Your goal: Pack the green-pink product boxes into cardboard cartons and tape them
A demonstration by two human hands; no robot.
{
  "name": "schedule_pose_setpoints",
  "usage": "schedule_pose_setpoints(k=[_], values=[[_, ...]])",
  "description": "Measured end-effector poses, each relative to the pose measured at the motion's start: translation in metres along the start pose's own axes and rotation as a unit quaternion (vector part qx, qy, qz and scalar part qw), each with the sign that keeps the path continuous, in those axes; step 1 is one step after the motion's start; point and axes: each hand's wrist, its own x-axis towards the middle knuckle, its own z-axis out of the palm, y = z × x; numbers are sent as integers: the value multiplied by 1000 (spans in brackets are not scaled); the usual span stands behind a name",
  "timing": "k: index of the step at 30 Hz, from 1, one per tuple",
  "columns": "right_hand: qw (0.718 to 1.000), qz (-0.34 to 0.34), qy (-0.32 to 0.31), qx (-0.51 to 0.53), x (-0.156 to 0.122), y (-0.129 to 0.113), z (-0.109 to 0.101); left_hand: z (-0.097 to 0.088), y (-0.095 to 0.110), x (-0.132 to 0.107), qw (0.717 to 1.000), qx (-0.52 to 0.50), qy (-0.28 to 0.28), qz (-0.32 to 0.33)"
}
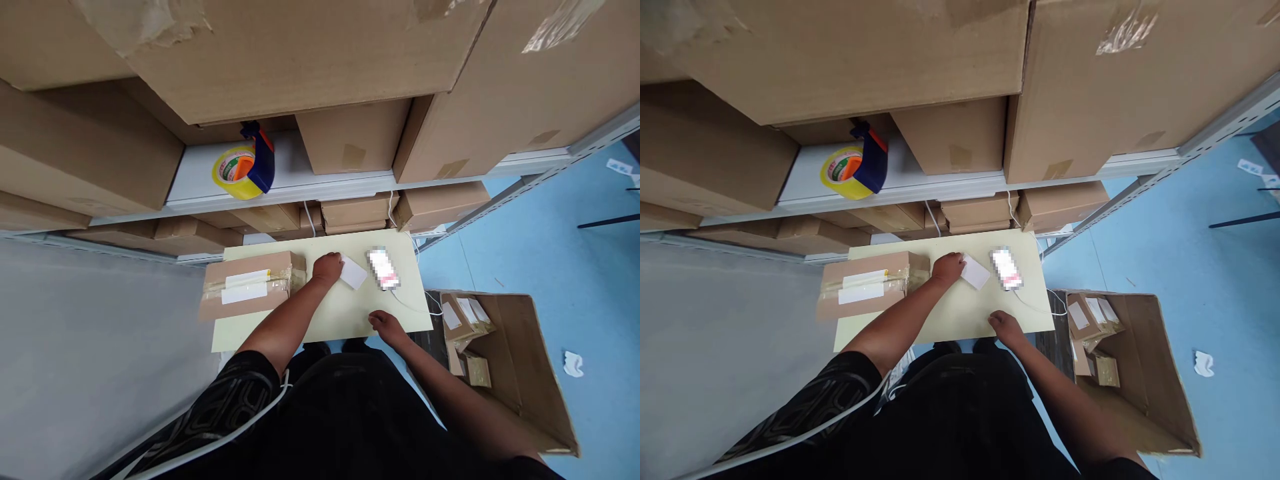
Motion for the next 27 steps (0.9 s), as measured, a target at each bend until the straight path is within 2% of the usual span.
schedule_pose_setpoints(k=[4,7,11,13,15,17,20,24,27], values=[[998,-8,47,33,6,-20,-8,-7,10,-22,1000,-14,-9,23],[991,-25,91,96,9,-42,-11,-5,21,-41,998,-45,-1,52],[971,-42,133,193,16,-69,-11,6,36,-64,969,-174,-11,175],[969,-23,153,191,21,-76,-13,12,38,-68,948,-219,-37,230],[969,12,176,174,27,-74,-15,18,37,-65,939,-225,-43,256],[965,43,190,174,32,-68,-18,23,33,-57,948,-182,-15,261],[958,70,194,200,36,-56,-20,36,28,-39,972,-62,17,224],[945,117,184,244,36,-42,-20,58,24,-24,987,15,-39,153],[933,159,171,273,25,-25,-17,69,21,-21,988,18,-51,146]])
